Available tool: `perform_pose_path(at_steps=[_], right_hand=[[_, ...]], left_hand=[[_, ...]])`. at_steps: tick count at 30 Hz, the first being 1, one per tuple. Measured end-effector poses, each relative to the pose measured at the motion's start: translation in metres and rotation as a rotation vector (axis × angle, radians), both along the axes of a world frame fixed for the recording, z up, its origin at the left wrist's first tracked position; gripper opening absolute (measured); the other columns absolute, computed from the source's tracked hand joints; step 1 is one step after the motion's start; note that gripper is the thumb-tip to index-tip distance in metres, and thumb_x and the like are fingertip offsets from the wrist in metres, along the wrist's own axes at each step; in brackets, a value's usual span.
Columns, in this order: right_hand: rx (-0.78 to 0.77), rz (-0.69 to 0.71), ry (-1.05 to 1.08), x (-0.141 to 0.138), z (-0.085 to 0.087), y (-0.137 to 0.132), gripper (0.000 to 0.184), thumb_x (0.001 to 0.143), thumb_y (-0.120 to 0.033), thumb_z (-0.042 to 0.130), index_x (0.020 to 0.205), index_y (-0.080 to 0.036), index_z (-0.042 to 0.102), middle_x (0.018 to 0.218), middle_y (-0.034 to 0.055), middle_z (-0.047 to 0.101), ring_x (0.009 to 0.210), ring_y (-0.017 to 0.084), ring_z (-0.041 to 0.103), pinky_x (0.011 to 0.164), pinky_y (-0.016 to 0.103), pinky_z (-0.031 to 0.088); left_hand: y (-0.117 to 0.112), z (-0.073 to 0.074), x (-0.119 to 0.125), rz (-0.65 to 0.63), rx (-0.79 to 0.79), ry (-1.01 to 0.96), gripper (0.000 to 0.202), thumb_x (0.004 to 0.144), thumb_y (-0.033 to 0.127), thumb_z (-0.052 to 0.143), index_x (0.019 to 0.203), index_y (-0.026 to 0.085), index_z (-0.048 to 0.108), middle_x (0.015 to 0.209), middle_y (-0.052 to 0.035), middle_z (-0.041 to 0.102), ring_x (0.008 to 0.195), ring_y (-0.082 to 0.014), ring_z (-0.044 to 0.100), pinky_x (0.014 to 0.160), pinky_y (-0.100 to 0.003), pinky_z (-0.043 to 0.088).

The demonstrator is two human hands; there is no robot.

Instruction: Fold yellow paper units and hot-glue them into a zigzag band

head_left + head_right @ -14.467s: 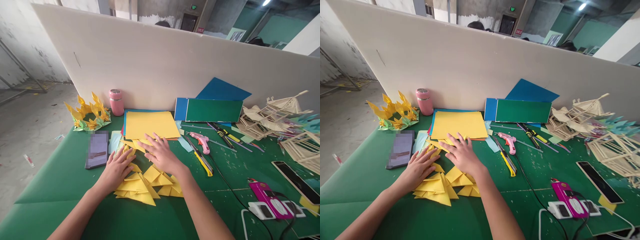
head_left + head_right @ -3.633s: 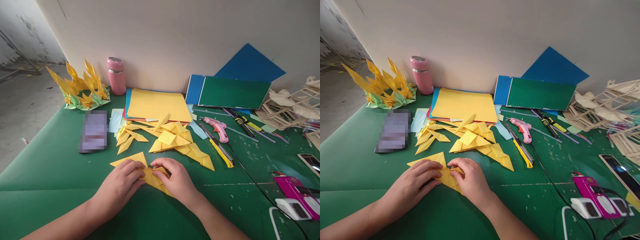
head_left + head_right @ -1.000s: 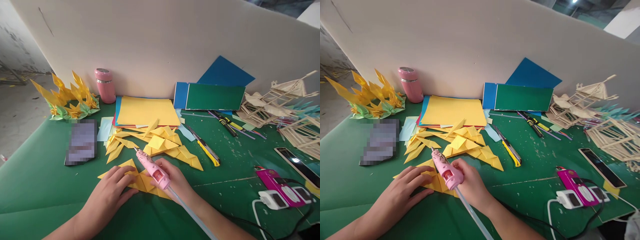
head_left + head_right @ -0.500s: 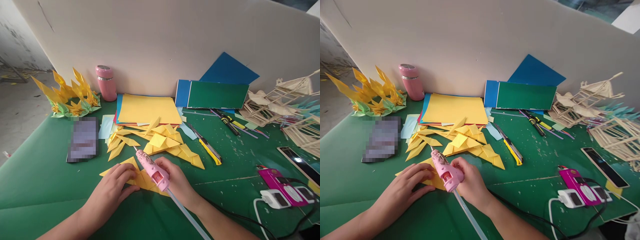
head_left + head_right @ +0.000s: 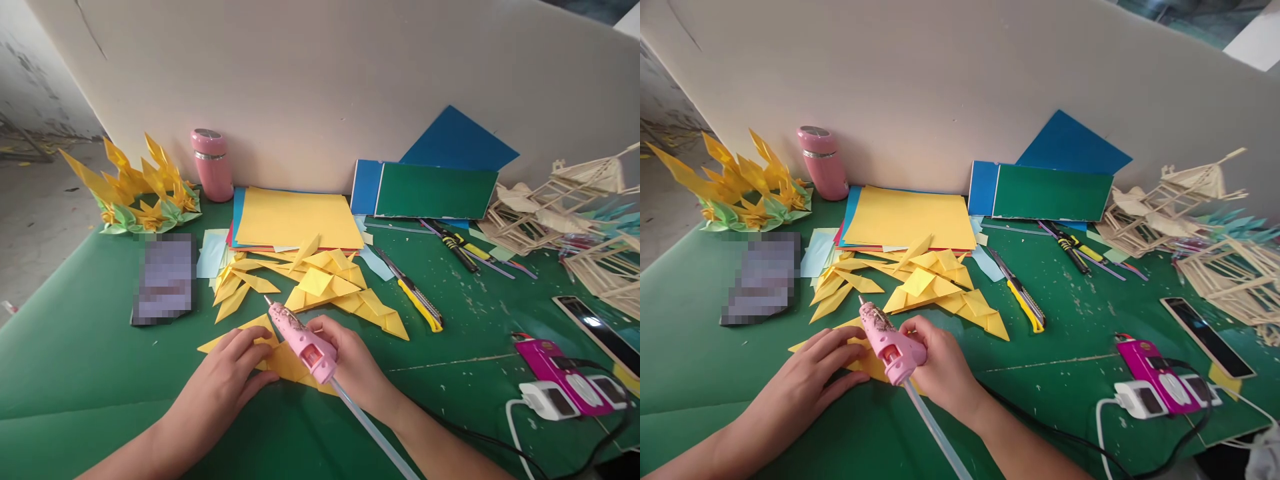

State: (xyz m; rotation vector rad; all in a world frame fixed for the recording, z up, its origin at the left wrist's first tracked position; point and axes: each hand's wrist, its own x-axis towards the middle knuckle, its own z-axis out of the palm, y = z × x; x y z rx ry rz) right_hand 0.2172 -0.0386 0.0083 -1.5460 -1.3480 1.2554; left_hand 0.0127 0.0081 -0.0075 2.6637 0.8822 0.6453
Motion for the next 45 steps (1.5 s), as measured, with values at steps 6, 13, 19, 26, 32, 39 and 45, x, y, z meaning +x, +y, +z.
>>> perform_pose_path(at_steps=[6,13,19,26,32,39,45], right_hand=[[-0.016,0.006,-0.012,0.000,0.002,0.000,0.013,0.071,-0.025,0.059,0.083,-0.020,0.055,0.069,-0.0026,0.059,0.061,0.013,0.051,0.051,0.021,0.037],[-0.016,-0.006,-0.001,-0.001,-0.001,0.000,0.013,0.073,-0.029,0.059,0.082,-0.020,0.055,0.070,-0.0018,0.060,0.062,0.013,0.052,0.051,0.022,0.037],[-0.068,-0.010,0.078,0.003,-0.013,-0.001,0.021,0.073,-0.032,0.065,0.090,-0.021,0.059,0.077,-0.0003,0.066,0.073,0.018,0.063,0.059,0.025,0.048],[-0.021,0.030,0.045,0.011,-0.004,0.000,0.020,0.075,-0.035,0.065,0.089,-0.020,0.065,0.093,0.0034,0.070,0.086,0.021,0.065,0.077,0.032,0.053],[-0.068,0.039,0.077,0.027,0.002,-0.003,0.043,0.074,-0.055,0.066,0.096,-0.019,0.064,0.089,0.0054,0.068,0.074,0.018,0.063,0.066,0.031,0.054],[-0.243,0.153,0.053,0.050,0.008,-0.008,0.053,0.070,-0.062,0.066,0.097,-0.016,0.063,0.086,0.0058,0.064,0.056,0.011,0.054,0.051,0.025,0.047],[-0.319,0.238,-0.072,0.057,0.008,-0.010,0.054,0.070,-0.062,0.067,0.098,-0.017,0.063,0.080,0.0034,0.061,0.056,0.011,0.050,0.050,0.023,0.042]], left_hand=[[-0.002,0.002,0.002,-0.023,0.030,-0.004,0.037,0.098,0.038,0.033,0.089,0.020,0.063,0.094,-0.0056,0.065,0.083,-0.0180,0.062,0.072,-0.028,0.054],[-0.004,0.008,-0.003,-0.073,0.034,0.036,0.038,0.099,0.027,0.029,0.092,0.020,0.065,0.096,-0.0047,0.067,0.082,-0.0155,0.064,0.074,-0.025,0.055],[0.001,0.004,-0.003,0.002,0.012,0.073,0.031,0.098,0.020,0.028,0.102,0.019,0.060,0.104,-0.0058,0.067,0.090,-0.0168,0.066,0.077,-0.026,0.055],[-0.002,-0.004,-0.002,0.019,-0.051,0.021,0.027,0.096,0.015,0.030,0.105,0.020,0.054,0.109,-0.0062,0.059,0.094,-0.0157,0.062,0.082,-0.027,0.053],[-0.004,0.002,-0.003,0.026,-0.120,0.016,0.019,0.096,0.018,0.029,0.089,0.021,0.046,0.090,-0.0022,0.056,0.076,-0.0142,0.057,0.067,-0.026,0.050],[-0.004,-0.001,-0.004,0.064,-0.028,0.026,0.014,0.089,0.013,0.033,0.080,0.022,0.039,0.081,-0.0012,0.054,0.064,-0.0135,0.054,0.057,-0.025,0.046],[-0.005,-0.001,-0.005,0.085,-0.031,0.054,0.013,0.083,0.010,0.035,0.081,0.022,0.038,0.083,-0.0015,0.055,0.063,-0.0138,0.056,0.057,-0.025,0.047]])
